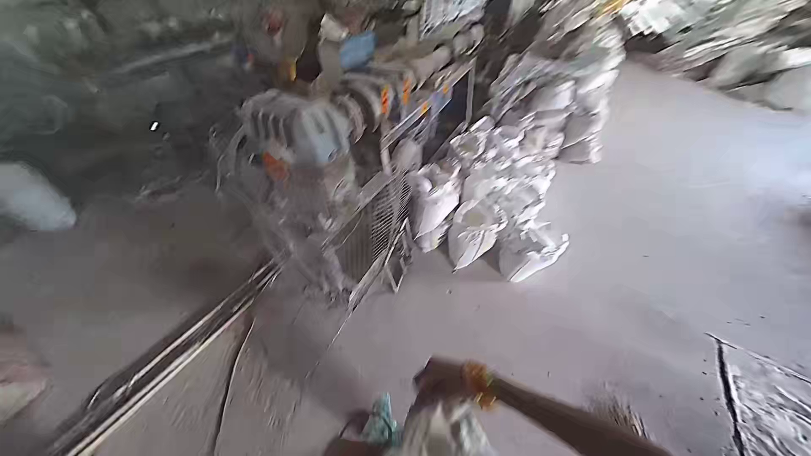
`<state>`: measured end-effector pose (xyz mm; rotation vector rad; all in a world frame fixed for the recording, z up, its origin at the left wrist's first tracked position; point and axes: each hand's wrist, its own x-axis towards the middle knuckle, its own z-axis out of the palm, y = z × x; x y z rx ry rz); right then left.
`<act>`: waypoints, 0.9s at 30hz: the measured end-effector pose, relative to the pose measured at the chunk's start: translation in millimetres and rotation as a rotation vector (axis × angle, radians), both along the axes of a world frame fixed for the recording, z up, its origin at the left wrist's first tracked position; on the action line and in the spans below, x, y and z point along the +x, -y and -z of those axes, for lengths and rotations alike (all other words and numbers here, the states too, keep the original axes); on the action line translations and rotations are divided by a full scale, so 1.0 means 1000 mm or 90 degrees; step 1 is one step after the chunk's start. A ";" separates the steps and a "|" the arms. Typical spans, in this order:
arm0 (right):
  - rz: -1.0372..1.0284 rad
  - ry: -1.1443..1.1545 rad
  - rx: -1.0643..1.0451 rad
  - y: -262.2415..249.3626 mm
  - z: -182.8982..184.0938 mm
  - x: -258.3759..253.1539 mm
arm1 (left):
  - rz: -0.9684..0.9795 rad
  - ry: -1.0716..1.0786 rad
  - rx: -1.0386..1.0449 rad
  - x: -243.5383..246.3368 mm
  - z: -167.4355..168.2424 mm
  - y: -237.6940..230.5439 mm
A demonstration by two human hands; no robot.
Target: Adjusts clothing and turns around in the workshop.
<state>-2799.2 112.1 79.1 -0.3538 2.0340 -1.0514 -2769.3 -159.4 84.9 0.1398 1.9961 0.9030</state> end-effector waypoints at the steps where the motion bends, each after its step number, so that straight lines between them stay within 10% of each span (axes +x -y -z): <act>1: -0.007 -0.046 -0.041 -0.008 -0.007 -0.019 | -0.007 -0.077 0.056 0.003 0.010 0.026; 8: -0.319 -0.110 -0.171 0.103 0.009 -0.083 | 0.012 -0.184 0.306 -0.033 0.031 0.103; 27: -0.431 -0.048 -0.481 0.257 0.021 -0.266 | -0.180 -0.234 0.551 -0.167 0.029 0.215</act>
